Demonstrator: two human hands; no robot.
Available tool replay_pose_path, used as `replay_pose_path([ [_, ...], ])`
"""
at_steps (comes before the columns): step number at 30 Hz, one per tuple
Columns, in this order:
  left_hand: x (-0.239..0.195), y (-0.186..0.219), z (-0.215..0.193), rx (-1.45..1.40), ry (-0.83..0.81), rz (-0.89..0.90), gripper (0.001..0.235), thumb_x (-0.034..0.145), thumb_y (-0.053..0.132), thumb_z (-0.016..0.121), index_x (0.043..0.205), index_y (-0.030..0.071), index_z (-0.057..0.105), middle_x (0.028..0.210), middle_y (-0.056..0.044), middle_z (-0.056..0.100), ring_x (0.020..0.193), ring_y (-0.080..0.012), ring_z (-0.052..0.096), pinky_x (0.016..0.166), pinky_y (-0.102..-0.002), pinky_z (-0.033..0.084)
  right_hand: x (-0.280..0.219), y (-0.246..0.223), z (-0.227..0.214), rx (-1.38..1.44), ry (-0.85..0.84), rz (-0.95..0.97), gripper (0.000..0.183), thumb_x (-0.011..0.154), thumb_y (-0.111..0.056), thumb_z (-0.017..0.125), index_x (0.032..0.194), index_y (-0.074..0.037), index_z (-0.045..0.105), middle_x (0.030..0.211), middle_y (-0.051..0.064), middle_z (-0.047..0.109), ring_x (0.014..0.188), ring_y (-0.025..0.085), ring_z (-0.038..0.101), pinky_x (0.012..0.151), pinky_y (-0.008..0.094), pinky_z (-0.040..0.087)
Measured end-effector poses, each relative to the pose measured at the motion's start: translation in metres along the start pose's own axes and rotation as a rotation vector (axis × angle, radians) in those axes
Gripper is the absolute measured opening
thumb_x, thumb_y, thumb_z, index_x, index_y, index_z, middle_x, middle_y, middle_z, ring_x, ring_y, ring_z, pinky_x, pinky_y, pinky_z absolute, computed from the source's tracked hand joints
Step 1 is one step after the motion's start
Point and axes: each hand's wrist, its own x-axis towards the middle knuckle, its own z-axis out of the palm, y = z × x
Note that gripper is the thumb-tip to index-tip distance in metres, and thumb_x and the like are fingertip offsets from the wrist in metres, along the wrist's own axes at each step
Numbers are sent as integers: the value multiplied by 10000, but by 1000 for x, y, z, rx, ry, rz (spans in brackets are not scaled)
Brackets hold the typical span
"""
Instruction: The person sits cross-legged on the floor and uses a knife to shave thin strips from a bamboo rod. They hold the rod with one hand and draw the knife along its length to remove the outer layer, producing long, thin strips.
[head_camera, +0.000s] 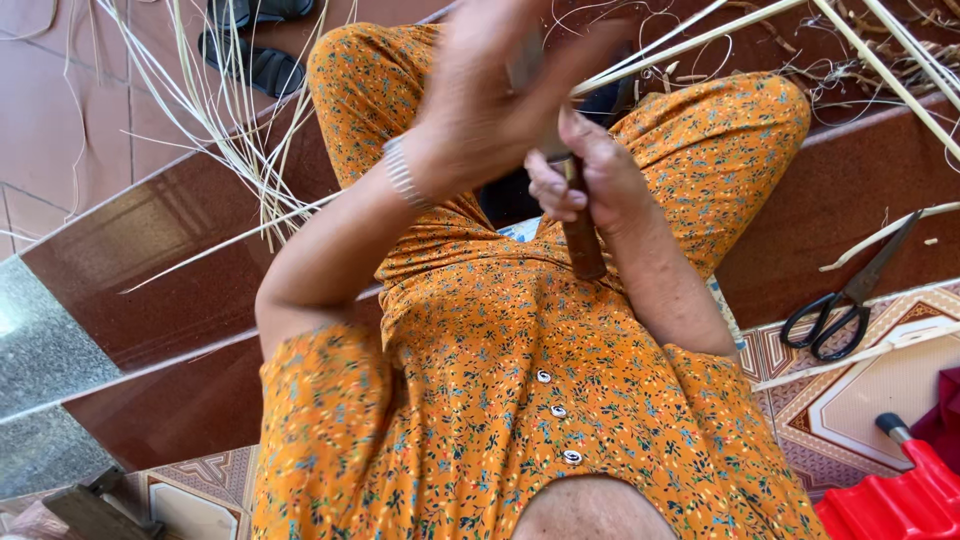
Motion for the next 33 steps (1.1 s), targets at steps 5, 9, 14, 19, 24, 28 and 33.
replay_pose_path([
  [5,-96,-31,-48,359,-274,-256,192,1032,120,690,1174,-5,660,1028,-183,692,923,-369,676,834,-437,529,-1,-20,-6,141,-124,3,623,1157,-494,363,1658,-127,306,657,9,468,440,52,361,413,225,351],
  [9,-138,-32,-63,149,-224,-611,138,1048,128,687,1097,5,728,918,-139,740,809,-217,725,726,-335,561,-5,-19,-5,170,-111,-15,623,1145,-495,354,1644,-124,312,608,11,459,392,30,351,408,217,358],
  [14,-154,-35,-67,119,-101,-675,110,981,122,763,991,13,761,779,-107,745,657,-135,688,592,-286,518,-12,-9,12,80,-116,-30,658,1158,-523,363,1626,-60,351,587,1,439,383,28,331,408,217,347],
  [19,-159,-34,-56,170,-77,-636,98,980,106,777,968,9,765,757,-106,726,636,-115,685,586,-283,511,-19,-8,21,53,-81,-55,635,1145,-514,345,1592,-63,351,618,17,433,401,38,323,409,233,348],
  [24,-153,-23,-59,147,-81,-684,95,977,109,764,971,14,768,757,-85,741,636,-104,686,577,-265,517,-18,-6,23,-7,16,-66,601,1151,-482,324,1565,-49,371,658,25,458,442,60,349,415,246,356],
  [28,-152,-17,-61,145,-82,-638,103,989,112,760,980,9,770,781,-81,747,652,-102,689,586,-263,524,-17,-1,22,-199,123,-136,577,1168,-453,328,1544,-28,431,667,17,476,449,67,368,406,248,358],
  [33,-147,-17,-55,189,-83,-618,106,960,126,790,967,21,779,766,-81,748,632,-100,681,577,-259,527,-9,1,17,-273,197,-127,566,1142,-447,357,1534,-51,459,658,-3,489,454,57,390,401,235,370],
])
